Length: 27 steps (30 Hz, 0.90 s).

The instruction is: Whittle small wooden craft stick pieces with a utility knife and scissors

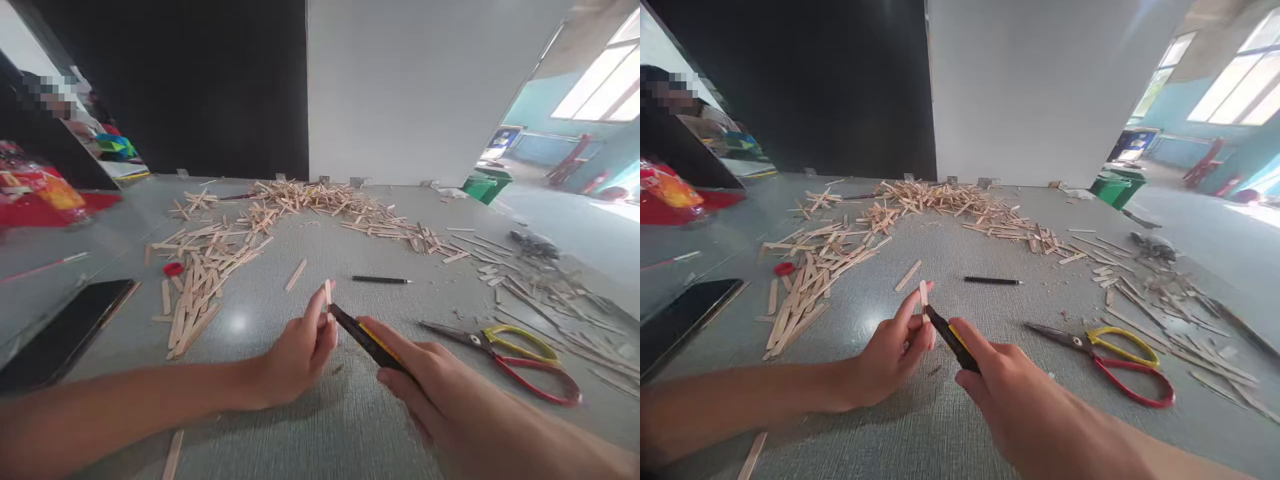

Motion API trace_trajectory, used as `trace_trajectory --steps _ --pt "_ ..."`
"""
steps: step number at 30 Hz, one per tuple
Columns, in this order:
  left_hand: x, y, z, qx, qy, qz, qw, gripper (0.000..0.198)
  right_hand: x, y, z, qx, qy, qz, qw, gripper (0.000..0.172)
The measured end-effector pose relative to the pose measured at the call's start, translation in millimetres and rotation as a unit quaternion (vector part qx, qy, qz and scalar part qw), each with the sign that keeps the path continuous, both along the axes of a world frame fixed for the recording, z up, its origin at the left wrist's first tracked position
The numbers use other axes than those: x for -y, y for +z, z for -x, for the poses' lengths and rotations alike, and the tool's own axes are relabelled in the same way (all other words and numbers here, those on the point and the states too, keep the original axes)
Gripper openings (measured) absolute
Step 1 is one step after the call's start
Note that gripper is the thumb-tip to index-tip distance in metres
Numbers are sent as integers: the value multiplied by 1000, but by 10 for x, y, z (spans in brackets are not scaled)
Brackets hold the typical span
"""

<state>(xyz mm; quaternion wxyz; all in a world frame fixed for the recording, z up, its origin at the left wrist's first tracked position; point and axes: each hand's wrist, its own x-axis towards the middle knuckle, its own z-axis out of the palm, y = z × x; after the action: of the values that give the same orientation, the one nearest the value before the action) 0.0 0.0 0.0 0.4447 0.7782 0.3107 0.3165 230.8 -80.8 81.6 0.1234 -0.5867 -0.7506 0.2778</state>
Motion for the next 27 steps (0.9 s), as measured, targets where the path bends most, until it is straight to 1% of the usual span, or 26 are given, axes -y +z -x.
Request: trace_trajectory --steps 2,4,7,10,13,16,18,20,22,23,25,27 --pt "7 -34 14 8 2 -9 1000 64 -24 -95 44 3 -2 3 1000 53" --pt "14 -38 21 19 1 -6 1000 63 -37 -124 60 2 2 8 1000 52" --pt "13 22 21 41 -5 20 999 59 -38 -29 28 -6 18 16 1000 51" --pt "-12 94 22 63 -18 82 994 52 -46 86 -23 -25 30 17 999 47" --pt "-58 109 24 110 -40 122 986 44 -78 106 -57 -25 18 8 1000 40" --pt "-95 101 11 161 -58 148 974 40 -145 98 -75 -20 7 10 1000 27" --pt "-104 117 -1 164 -72 176 968 35 -206 127 -87 -20 11 44 999 23" --pt "-105 148 -10 156 -83 197 964 31 -274 178 -112 -27 10 111 993 26" --pt "-110 176 -13 155 -93 208 961 32 -342 216 -164 -48 12 183 982 28" --pt "-116 184 -11 155 -98 213 960 33 -374 224 -199 -66 18 206 976 30" --pt "-134 188 -3 152 -110 220 957 29 -435 220 -275 -101 33 226 968 37" --pt "-152 183 9 148 -120 222 956 25 -488 208 -341 -120 39 227 966 42"
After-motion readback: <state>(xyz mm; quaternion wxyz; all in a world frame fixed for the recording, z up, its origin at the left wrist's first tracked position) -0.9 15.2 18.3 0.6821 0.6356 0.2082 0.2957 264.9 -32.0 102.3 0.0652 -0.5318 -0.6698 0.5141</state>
